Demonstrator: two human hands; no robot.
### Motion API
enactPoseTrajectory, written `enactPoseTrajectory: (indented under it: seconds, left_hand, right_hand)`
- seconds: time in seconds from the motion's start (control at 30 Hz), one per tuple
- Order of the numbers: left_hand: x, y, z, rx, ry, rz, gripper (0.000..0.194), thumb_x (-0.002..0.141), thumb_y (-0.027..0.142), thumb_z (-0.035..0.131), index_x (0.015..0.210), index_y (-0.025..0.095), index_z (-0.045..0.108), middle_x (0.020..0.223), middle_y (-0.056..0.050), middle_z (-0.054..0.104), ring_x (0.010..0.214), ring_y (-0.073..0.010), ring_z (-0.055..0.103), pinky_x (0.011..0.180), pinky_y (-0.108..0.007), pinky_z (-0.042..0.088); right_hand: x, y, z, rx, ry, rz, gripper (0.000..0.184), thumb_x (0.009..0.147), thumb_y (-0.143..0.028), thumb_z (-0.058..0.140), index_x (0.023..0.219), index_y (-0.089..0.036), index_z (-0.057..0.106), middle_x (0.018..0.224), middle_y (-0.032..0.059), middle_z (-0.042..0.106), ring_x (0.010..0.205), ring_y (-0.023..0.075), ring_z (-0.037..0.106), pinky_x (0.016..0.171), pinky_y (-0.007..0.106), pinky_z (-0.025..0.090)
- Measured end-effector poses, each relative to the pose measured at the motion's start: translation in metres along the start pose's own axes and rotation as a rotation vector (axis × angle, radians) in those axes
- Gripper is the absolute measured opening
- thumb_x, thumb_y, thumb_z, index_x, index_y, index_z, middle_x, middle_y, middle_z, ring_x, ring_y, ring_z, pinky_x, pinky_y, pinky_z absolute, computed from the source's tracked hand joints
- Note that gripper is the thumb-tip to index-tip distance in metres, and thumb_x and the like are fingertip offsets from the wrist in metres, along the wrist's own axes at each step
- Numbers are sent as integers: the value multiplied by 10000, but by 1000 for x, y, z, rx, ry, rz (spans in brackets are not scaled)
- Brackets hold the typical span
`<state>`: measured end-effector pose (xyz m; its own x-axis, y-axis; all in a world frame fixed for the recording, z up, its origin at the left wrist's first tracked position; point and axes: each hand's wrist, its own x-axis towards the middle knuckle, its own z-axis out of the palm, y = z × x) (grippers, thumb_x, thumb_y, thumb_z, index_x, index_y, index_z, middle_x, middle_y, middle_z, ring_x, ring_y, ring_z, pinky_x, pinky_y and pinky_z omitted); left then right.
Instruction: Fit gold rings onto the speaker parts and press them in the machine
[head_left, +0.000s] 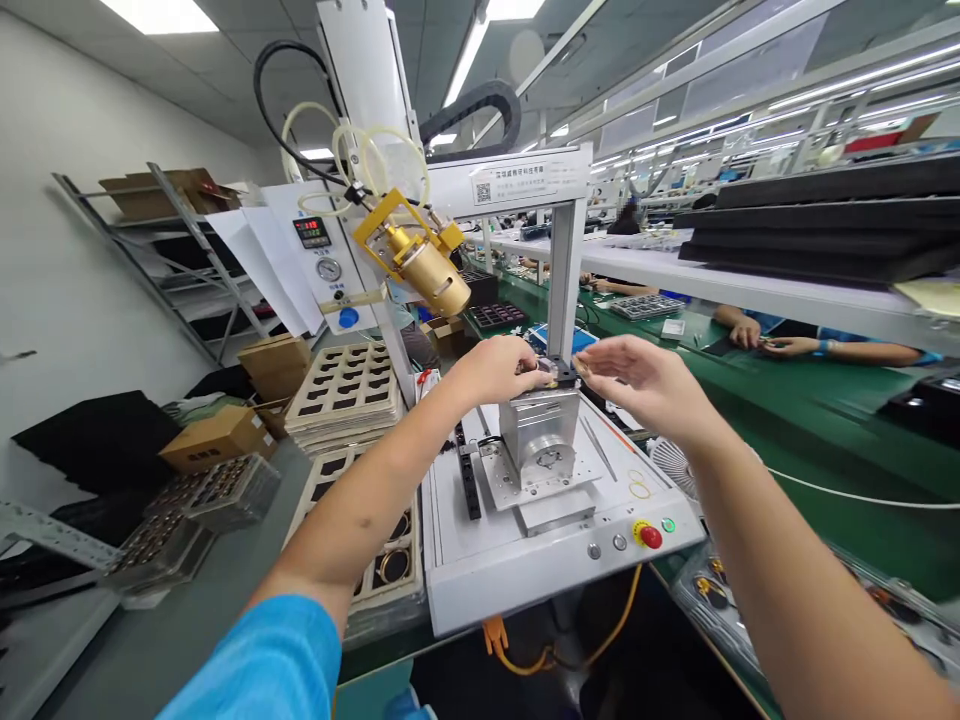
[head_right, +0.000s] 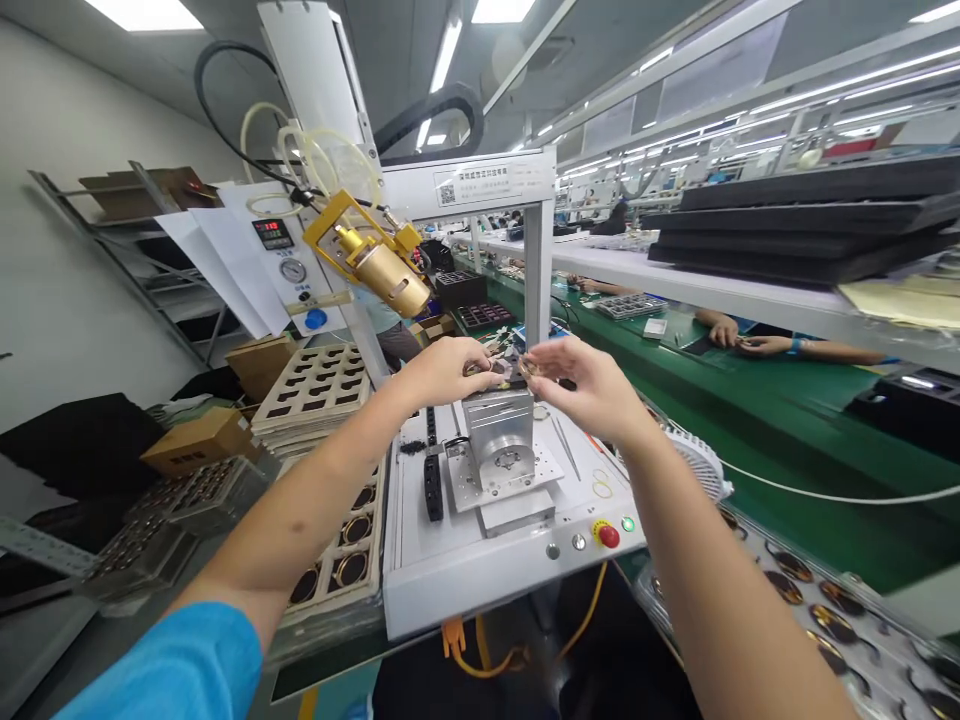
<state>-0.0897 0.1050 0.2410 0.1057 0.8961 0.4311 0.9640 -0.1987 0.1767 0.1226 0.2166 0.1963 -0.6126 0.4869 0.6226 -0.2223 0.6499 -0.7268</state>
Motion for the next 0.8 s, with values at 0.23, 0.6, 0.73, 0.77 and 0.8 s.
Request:
enactPoseTrajectory:
  seconds: [0.23,0.6,0.73,0.77,0.8]
  left_hand:
    - [-11,1,-1,-52,-110,33,416,912,496,688,1184,186,739,1337,-114,722,1230,-299,672,1063,-432,521]
    - [-33,-7,26,-68,-23,38,661,856,590,733,1370,193,612,1579,-159,524,1507,-361,426,1245,-587,339]
    - [-60,5,21,-96,19,23,714,873,610,700,1450,214,559,1628,-162,456,1560,-388,325,1264,-630,268]
    - [-76,11,26,-124,83,19,701,870,619,697,1437,226,575,1616,-157,474,1553,-394,335,1264,-637,266]
    - [-94,18,34,-172,159,12,653,870,622,692,1398,245,608,1583,-145,516,1529,-395,379,1257,-638,288]
  right_hand:
    - [-176,19,-57,-53,56,350,444,872,-563,772,1168,-239,709,1181,145,738,1072,333,717,961,471,622]
    - [-270,103,-20,-142,12,770,838,774,-570,646,1472,-140,473,868,80,740,789,305,723,782,454,599]
    - [-268,122,2,-349,-153,727,956,832,-472,517,1638,-78,184,825,47,713,739,296,688,762,436,535]
    - [-269,125,6,-380,-183,722,973,848,-447,501,1650,-59,112,826,48,712,744,296,689,754,426,525]
    - [-272,128,10,-412,-202,720,982,862,-429,491,1655,-45,57,836,53,714,751,299,692,743,416,518]
